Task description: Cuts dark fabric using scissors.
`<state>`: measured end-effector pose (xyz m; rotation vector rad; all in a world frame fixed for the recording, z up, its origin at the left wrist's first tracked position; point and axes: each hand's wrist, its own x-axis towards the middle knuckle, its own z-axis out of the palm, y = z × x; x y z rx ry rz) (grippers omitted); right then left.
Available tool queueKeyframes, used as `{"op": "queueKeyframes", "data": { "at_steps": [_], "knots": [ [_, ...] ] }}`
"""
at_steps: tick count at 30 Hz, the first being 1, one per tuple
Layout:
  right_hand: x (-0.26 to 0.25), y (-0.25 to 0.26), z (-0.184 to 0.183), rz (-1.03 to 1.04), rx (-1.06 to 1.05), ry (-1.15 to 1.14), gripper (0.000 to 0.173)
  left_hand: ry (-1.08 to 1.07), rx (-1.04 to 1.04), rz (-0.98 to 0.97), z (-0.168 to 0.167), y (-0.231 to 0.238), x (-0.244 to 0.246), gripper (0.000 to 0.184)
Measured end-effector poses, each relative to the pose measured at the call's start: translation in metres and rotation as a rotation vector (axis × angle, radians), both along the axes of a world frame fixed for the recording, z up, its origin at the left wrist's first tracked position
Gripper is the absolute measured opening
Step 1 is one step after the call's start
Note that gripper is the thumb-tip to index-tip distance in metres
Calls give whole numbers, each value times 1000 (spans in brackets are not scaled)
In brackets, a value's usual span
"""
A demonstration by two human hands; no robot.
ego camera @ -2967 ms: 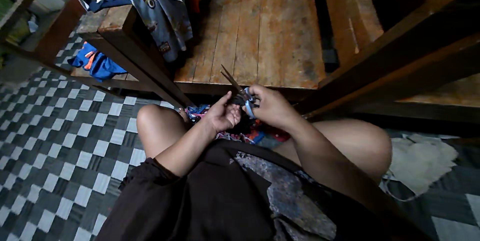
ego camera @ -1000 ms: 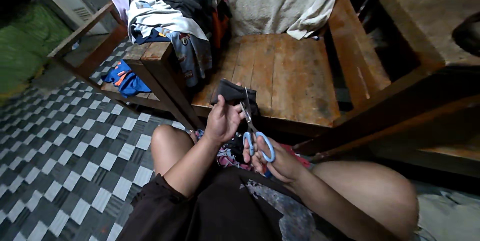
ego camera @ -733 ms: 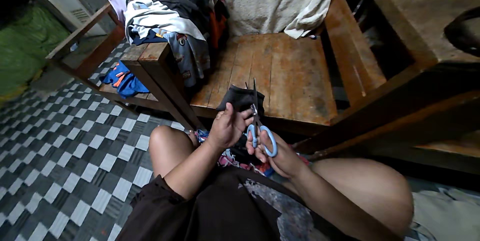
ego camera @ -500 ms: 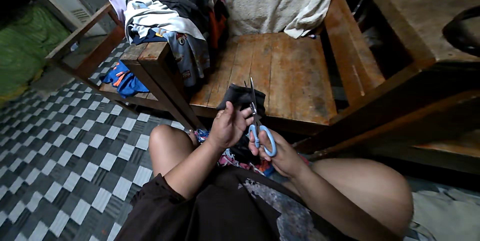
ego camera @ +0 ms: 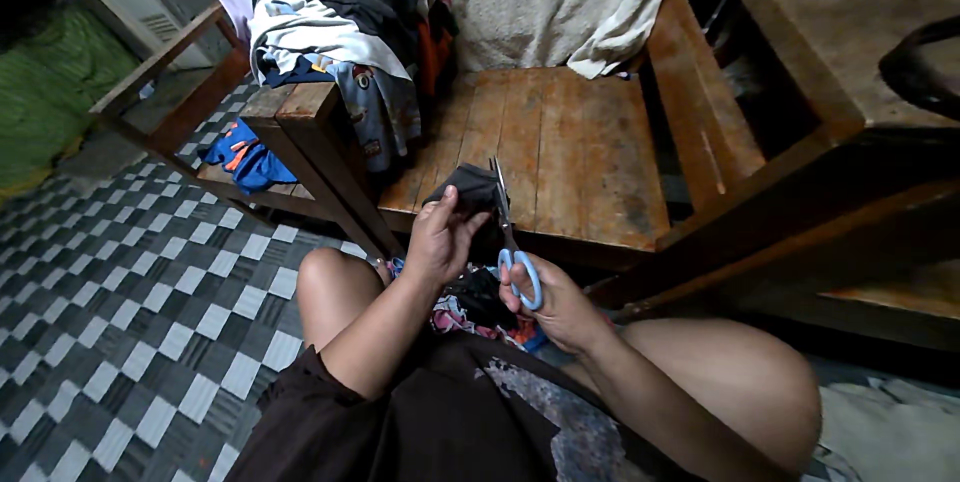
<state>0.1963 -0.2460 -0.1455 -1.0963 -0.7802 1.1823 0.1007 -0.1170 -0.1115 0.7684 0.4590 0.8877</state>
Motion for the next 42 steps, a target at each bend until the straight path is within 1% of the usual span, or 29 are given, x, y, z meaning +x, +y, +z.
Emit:
{"op": "queueKeyframes", "data": {
  "at_steps": [2,4,7,11,12,17,22,25,29,34,35,37,40,41,42],
  "knots": [
    [3,0,0,42,-27,-32,11,40,-3,83,3,7,-2,19],
    [7,-1,0,102,-43,-67,10,87,15,94,8,12,-7,16],
    [11,-3,0,172,-40,-94,14,147,70,26,19,17,-17,20],
    [19,-5,-2,240,0,-122,39,165,154,-94,30,22,-30,25],
    [20,-5,-2,253,13,-133,43,170,169,-124,32,22,-32,26],
    [22,-6,-5,284,64,-187,44,239,201,-229,41,22,-38,27],
    [22,-6,-4,264,66,-171,50,293,213,-292,45,23,-39,24],
    [22,-7,-3,253,59,-149,46,314,207,-291,47,22,-37,24],
    [20,-7,-1,232,48,-113,38,327,204,-267,50,25,-35,23],
    [19,-7,1,201,36,-119,21,335,186,-195,51,29,-34,22],
    [19,-7,0,200,35,-121,20,327,182,-177,50,29,-34,24],
    [19,-6,0,199,34,-116,20,301,185,-152,47,31,-34,32],
    [19,-6,0,207,21,-70,23,255,232,-167,42,32,-35,45],
    [19,-6,0,211,13,-59,25,250,246,-176,42,31,-35,48],
    [19,-6,0,220,12,-50,32,249,254,-178,42,29,-35,51]
  ]
}}
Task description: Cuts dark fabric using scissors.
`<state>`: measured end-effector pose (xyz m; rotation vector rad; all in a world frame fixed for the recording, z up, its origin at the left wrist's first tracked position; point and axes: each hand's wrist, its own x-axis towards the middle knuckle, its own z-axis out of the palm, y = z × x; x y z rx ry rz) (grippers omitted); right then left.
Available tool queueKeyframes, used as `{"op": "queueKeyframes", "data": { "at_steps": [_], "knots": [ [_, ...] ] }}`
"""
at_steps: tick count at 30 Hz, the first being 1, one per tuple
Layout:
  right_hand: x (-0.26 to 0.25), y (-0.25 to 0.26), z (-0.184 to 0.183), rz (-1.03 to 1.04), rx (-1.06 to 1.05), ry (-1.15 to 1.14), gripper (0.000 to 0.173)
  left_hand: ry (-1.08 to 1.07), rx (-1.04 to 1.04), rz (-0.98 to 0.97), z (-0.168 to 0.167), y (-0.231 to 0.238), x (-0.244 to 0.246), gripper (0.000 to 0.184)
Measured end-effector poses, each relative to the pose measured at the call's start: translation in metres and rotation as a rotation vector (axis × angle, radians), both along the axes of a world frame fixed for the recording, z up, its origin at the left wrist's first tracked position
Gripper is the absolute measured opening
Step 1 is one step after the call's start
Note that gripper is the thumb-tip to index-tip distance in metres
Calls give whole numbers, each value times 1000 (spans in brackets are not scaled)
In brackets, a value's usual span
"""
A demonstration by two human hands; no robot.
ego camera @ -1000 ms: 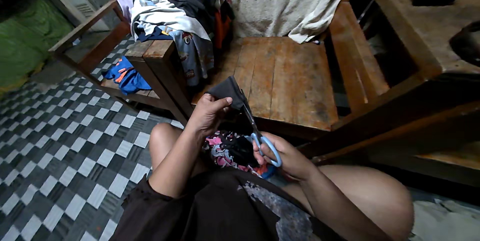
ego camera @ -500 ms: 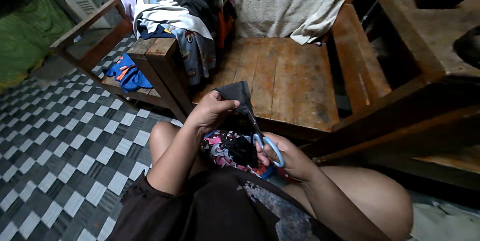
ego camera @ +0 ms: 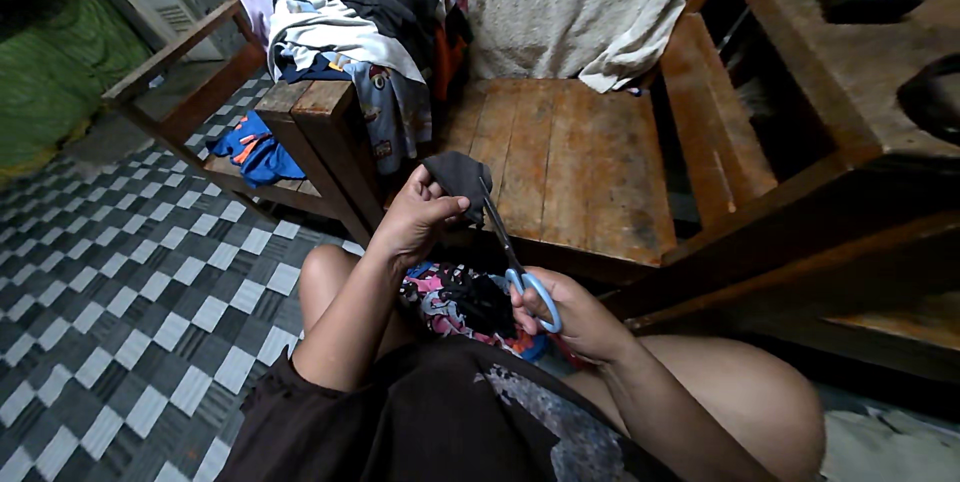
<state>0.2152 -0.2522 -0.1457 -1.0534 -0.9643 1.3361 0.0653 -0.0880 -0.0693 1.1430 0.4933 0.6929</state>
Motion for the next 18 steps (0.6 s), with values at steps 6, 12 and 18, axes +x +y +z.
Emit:
{"op": "queueKeyframes", "data": {
  "at_steps": [6,12,18],
  "knots": [
    [-2,1,-4,-12,60,3,45,-23,12,-28,-5,-7,2,54],
    [-2,1,-5,-33,81,-2,45,27,16,-56,-2,-13,5,56],
    [-2,0,-3,-46,61,-14,41,45,17,-66,1,-15,6,56]
  ]
}}
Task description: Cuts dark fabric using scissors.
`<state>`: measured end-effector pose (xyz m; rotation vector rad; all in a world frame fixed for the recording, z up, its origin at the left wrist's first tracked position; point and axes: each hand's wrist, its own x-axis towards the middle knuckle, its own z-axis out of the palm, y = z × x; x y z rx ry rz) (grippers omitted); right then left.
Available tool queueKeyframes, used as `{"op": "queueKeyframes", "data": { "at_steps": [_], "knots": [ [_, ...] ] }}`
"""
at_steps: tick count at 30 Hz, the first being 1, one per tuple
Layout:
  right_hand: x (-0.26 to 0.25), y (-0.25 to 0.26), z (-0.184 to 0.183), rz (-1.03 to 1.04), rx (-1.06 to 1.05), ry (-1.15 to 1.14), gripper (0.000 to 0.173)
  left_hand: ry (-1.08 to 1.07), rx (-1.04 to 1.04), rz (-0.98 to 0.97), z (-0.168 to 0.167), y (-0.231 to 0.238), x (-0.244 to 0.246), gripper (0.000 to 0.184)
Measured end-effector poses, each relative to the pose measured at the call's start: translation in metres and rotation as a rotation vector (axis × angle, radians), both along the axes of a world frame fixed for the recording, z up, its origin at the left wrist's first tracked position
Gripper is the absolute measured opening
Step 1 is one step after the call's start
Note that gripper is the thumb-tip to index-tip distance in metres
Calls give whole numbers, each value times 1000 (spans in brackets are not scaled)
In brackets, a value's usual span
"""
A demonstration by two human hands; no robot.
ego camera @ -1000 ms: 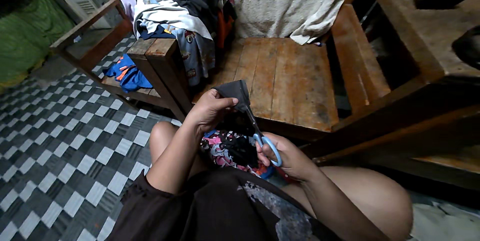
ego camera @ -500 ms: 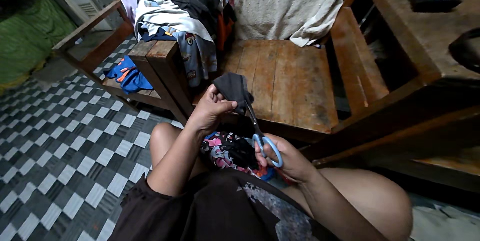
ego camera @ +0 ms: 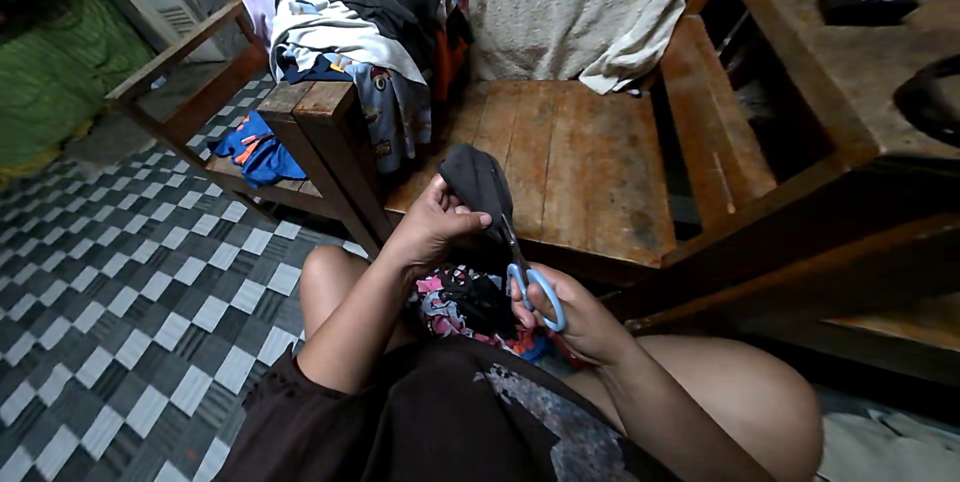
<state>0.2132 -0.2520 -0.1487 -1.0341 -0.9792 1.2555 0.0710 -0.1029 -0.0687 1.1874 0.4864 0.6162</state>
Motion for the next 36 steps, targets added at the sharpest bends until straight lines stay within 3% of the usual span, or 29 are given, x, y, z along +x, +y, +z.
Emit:
{"op": "queueKeyframes", "data": {
  "at_steps": [6,12,19,25,31,36],
  "knots": [
    [-3,0,4,-30,-35,6,20,-7,5,8,1,1,0,56],
    [-3,-1,5,-20,-45,95,23,-9,14,-1,-2,4,-2,60],
    [-4,0,1,-3,7,164,41,27,50,-141,-5,1,-3,63],
    [-5,-1,2,-19,14,156,38,3,43,-152,-6,1,-2,63],
    [-8,0,4,-55,-20,151,19,22,42,-129,-5,2,-3,64],
    [-8,-1,6,-44,-29,186,27,28,53,-183,-8,3,-6,66]
  ]
}}
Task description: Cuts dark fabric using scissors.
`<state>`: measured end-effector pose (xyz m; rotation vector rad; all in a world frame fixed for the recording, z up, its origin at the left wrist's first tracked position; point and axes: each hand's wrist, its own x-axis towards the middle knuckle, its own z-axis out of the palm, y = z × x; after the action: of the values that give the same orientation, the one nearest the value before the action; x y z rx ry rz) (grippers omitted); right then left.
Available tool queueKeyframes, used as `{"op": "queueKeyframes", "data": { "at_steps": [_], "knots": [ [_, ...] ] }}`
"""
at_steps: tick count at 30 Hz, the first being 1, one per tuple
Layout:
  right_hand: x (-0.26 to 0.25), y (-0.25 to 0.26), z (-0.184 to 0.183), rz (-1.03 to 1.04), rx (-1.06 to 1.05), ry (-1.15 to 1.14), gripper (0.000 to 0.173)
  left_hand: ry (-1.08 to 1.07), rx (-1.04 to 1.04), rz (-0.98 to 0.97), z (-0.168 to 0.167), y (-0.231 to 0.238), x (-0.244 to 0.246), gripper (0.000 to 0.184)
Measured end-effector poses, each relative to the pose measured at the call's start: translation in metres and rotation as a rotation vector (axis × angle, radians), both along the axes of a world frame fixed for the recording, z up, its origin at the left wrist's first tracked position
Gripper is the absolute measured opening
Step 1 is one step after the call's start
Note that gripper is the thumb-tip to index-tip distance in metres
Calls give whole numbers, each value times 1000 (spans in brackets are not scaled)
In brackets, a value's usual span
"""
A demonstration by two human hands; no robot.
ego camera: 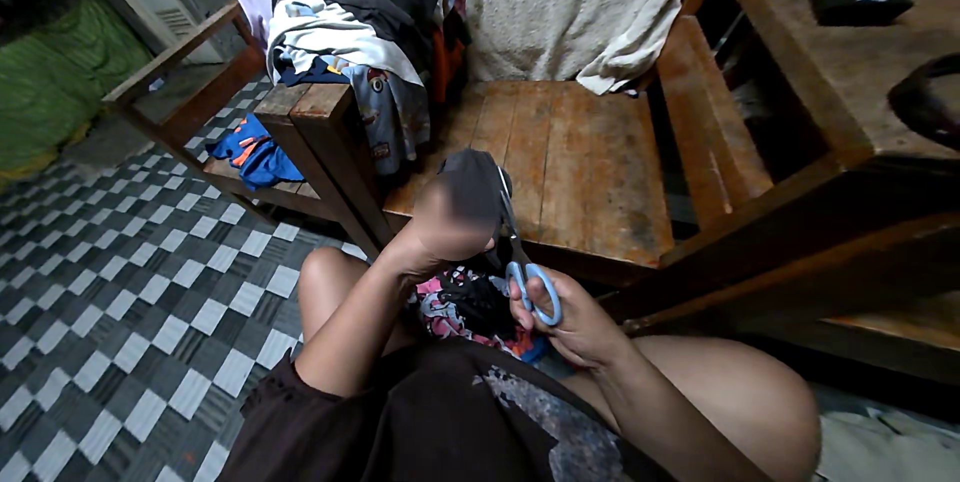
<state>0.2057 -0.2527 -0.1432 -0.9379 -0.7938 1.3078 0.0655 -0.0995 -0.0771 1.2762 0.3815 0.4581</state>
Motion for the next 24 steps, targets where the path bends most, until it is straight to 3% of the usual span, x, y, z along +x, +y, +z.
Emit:
{"op": "queueKeyframes", "data": {
  "at_steps": [3,6,20,24],
  "knots": [
    [1,0,-1,0,14,19,40,24,19,-59,-1,-1,-2,64],
    [0,0,-1,-8,34,38,41,25,28,-117,-2,0,-2,61],
    [-2,1,-1,-78,-5,10,22,-12,27,-100,-10,1,-1,63],
    [1,-1,2,-56,-55,-70,16,-32,-54,61,-22,3,5,40]
  ]
}}
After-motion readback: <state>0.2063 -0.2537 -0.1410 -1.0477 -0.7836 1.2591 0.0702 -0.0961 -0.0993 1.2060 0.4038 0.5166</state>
